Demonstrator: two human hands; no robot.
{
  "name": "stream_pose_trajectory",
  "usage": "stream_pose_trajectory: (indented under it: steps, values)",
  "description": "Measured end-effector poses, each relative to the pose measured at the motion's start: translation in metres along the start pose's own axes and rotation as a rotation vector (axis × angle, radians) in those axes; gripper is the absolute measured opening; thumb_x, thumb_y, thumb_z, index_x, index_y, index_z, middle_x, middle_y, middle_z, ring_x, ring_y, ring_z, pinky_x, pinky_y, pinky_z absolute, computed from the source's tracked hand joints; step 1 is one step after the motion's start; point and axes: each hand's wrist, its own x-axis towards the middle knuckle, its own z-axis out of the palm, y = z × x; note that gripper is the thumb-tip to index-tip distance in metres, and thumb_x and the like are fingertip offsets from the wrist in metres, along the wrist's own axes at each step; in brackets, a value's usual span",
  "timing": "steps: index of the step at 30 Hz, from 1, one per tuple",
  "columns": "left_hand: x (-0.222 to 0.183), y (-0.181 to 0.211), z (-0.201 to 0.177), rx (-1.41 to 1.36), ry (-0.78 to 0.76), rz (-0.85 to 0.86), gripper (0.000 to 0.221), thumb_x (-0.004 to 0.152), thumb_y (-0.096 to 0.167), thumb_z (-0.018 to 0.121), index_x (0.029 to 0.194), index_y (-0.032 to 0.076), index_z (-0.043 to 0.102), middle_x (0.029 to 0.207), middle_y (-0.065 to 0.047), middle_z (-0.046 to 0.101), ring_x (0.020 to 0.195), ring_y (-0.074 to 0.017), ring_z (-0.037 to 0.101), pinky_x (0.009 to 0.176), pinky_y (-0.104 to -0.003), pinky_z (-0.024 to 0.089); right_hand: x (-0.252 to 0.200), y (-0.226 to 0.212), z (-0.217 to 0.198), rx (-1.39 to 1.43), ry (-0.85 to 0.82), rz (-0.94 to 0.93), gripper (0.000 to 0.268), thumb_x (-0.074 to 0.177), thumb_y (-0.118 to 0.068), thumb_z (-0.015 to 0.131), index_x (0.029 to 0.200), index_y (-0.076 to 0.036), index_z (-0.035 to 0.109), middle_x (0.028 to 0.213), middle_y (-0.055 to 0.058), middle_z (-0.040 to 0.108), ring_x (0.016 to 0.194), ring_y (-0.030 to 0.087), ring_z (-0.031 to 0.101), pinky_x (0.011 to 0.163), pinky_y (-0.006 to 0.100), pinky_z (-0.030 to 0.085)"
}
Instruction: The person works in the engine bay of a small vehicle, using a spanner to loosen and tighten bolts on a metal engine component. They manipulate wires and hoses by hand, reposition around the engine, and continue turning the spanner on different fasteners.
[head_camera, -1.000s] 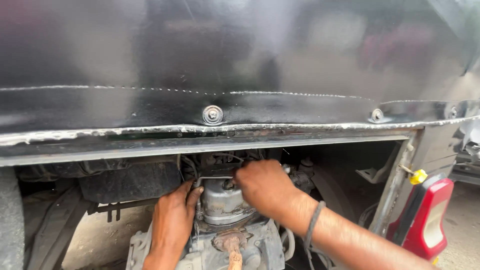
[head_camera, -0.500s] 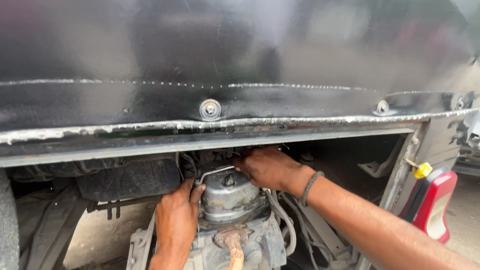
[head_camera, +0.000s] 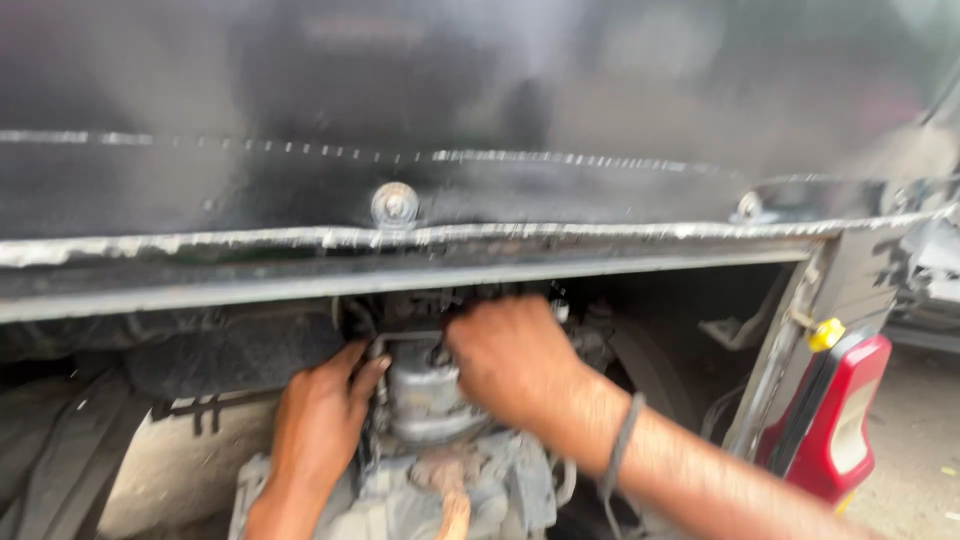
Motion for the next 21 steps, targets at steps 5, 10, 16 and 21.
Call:
stream_pose_trajectory:
  steps: [5,10,16,21]
  values:
    - [-0.003,0.008,0.007,0.104,0.109,0.081,0.034,0.092,0.031,0.066,0.115,0.006,0.074,0.086,-0.028,0.072,0.077,-0.0476,0.07,0.065,-0.054,0.054,0.02,0.039,0.055,-0.057,0.004,-0.034,0.007,0.079,-0.012,0.067,0.085,-0.011,0.071,0.086,0.011,0.07,0.086,0.032,0.069,0.07,0.049,0.052]
    - [-0.011,0.002,0.021,0.189,0.047,-0.074,0.038,0.094,0.033,0.066,0.12,0.007,0.072,0.084,-0.024,0.075,0.073,-0.0409,0.075,0.063,-0.049,0.058,0.042,0.053,0.084,-0.032,-0.041,-0.063,0.018,0.089,-0.014,0.061,0.102,-0.012,0.073,0.094,0.011,0.073,0.094,0.033,0.07,0.079,0.048,0.053]
    - [-0.013,0.004,0.021,0.176,0.092,-0.107,0.041,0.095,0.034,0.066,0.121,0.003,0.072,0.085,-0.023,0.076,0.07,-0.0349,0.077,0.057,-0.045,0.061,0.044,0.055,0.061,0.155,-0.254,-0.058,0.033,0.097,-0.014,0.056,0.128,-0.015,0.066,0.097,0.017,0.071,0.094,0.035,0.07,0.082,0.049,0.055]
    - [-0.007,-0.001,0.007,0.089,0.078,0.034,0.034,0.094,0.029,0.07,0.118,0.006,0.075,0.084,-0.024,0.075,0.072,-0.0391,0.074,0.063,-0.046,0.058,0.01,0.042,0.076,-0.052,0.076,-0.183,0.022,0.068,-0.022,0.073,0.089,-0.013,0.074,0.085,0.01,0.071,0.082,0.03,0.07,0.074,0.047,0.054]
